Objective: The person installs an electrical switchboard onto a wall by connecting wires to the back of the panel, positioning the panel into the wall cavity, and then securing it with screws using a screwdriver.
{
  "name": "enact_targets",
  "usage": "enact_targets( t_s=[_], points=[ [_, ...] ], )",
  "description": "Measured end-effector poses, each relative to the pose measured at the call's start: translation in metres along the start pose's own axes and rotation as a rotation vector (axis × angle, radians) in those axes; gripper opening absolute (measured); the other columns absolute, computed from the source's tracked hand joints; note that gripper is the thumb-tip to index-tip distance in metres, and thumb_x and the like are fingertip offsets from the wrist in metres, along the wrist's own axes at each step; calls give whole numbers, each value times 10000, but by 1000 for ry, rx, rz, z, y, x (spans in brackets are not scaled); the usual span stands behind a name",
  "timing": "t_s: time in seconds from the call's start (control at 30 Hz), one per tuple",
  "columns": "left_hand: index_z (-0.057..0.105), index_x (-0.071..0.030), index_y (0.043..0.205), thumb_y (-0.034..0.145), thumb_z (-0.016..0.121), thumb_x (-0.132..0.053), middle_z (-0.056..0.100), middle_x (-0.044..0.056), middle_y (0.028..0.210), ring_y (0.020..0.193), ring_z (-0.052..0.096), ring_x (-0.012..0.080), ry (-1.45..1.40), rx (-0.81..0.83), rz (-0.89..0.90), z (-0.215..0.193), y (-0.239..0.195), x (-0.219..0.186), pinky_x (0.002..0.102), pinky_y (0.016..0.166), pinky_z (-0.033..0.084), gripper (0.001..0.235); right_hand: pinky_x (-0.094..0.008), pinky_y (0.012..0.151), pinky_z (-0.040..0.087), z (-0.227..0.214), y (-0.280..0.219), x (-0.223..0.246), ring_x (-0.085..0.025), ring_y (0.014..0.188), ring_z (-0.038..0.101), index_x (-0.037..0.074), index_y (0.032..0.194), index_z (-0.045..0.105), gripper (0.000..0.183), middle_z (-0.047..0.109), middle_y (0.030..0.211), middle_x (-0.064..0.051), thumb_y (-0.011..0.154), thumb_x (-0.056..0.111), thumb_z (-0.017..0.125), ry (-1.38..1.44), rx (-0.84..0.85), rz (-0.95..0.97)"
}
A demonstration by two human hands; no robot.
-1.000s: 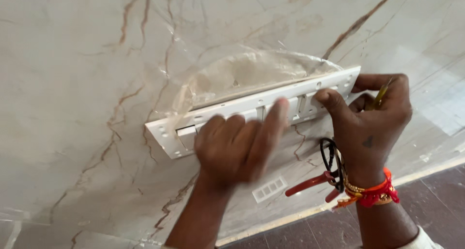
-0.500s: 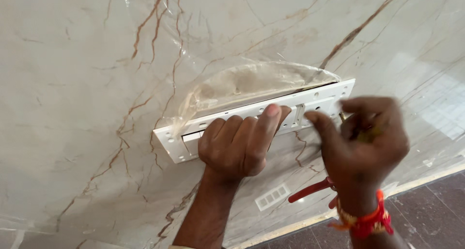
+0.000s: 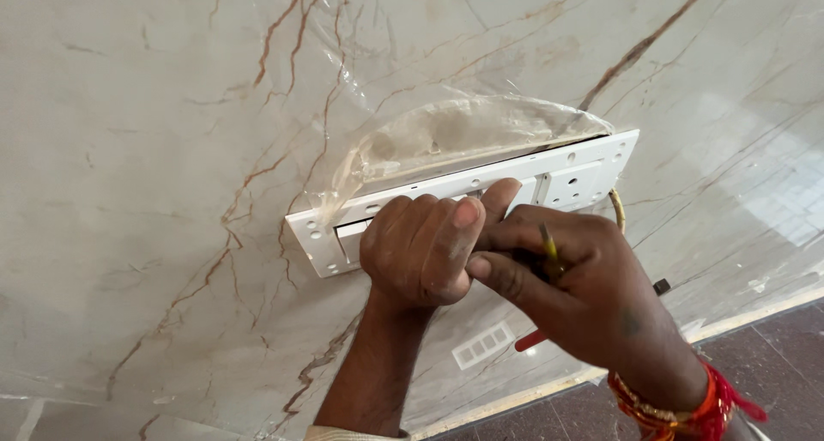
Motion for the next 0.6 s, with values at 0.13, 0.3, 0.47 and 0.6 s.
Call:
enact_targets(
  t_s=[0.13,0.3,0.47,0.6],
  points=[
    [144,-134,1660,1013,881,-220,505,-73,684,587,490,78,-3,-5,2,0,-1,-1,281,538,319,984,-270,397,378,0,1,-19,-65,457,489,67,890,845,117,668,546,-42,848,176,848,19,14,291],
    [184,-120,1657,1031,862,-245,482,-86,673,578,476,59,67,40,21,4,1,-4,265,532,330,931,-235,372,367,2,-5,-26,-40,421,490,29,800,803,137,671,541,4,829,162,808,142,-48,218],
    [447,-92,1517,1059,844,-287,415,-79,641,565,420,61,188,129,90,7,6,-9,287,530,281,636,-198,373,300,-13,-27,-56,-7,444,431,-15,896,749,115,565,575,27,925,96,735,691,-334,86],
    [727,-112,1285,1008,841,-434,409,-84,578,509,383,54,309,206,133,11,11,-13,275,504,265,439,-192,401,330,-39,-34,-69,-5,497,489,-10,978,735,83,623,648,25,949,64,711,470,-584,51]
  ],
)
Point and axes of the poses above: each hand's wrist, its own y-axis towards the middle knuckle, its own z-axis out of the palm, x = y × z, the point moved 7 cm from there along y, towards the middle knuckle
